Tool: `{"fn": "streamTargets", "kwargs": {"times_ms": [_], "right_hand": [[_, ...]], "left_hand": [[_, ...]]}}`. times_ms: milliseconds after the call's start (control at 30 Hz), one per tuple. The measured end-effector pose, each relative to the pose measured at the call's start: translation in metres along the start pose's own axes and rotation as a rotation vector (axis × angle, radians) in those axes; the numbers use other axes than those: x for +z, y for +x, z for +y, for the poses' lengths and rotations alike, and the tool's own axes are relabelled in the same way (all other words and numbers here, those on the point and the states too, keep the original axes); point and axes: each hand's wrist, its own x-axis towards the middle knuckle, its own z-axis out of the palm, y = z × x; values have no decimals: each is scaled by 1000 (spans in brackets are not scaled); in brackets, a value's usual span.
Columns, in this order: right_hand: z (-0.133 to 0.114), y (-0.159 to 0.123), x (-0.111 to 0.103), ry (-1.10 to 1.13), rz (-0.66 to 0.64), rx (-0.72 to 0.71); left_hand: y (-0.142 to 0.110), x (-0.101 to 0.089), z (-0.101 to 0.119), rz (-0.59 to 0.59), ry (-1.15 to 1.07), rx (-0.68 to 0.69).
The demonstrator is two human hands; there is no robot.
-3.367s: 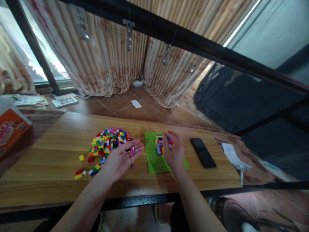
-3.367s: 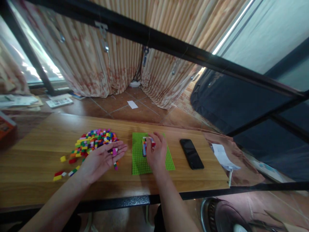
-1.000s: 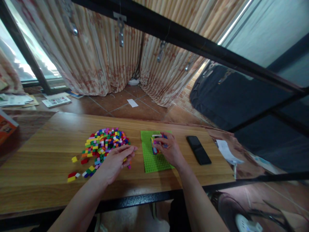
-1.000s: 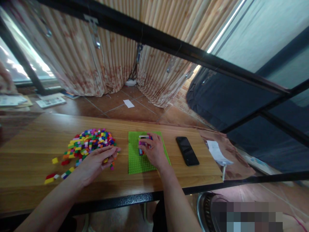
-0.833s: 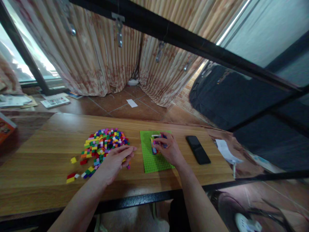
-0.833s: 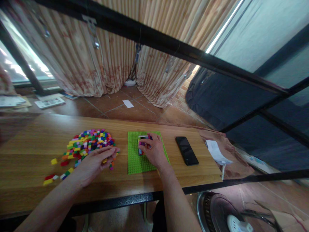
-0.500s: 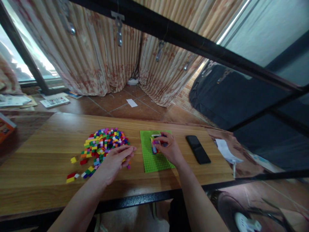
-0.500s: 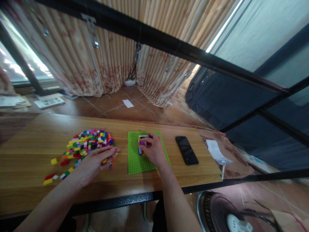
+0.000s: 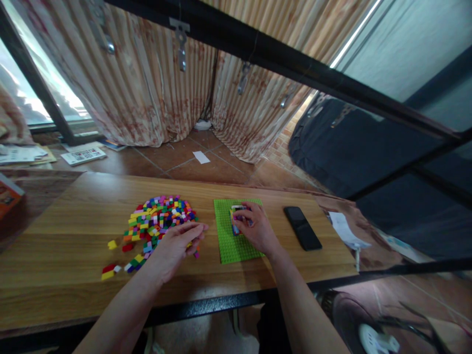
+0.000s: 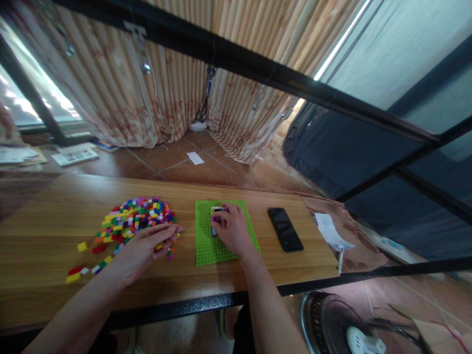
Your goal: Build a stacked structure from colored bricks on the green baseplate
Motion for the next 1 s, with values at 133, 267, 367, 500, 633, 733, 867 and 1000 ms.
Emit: {"fn": "streamTargets", "kwargs": {"times_ms": [133,267,367,500,633,733,867,1000], "right_hand": [[0,0,-1,1,1,-15],[0,-1,-1,14,3,0],[0,-2,0,45,35,41],[2,-2,3,106,62,92],[5,-2,7,137,71,117],[6,-3,10,144,73,115],[7,-4,9,156,67,103],[6,-4,4,177,60,80]], "left_hand": [[-1,1,1,-2,3,6],[-2,1,1,-2,12,5],[-1,1,1,4,16,4],[-2,0,1,-3,26,15],[-3,0,1,-2,52,16],[-2,-1,0,-13,68,25],[-1,-1,0,3,32,39],[-3,2,3,6,-61,16]]}}
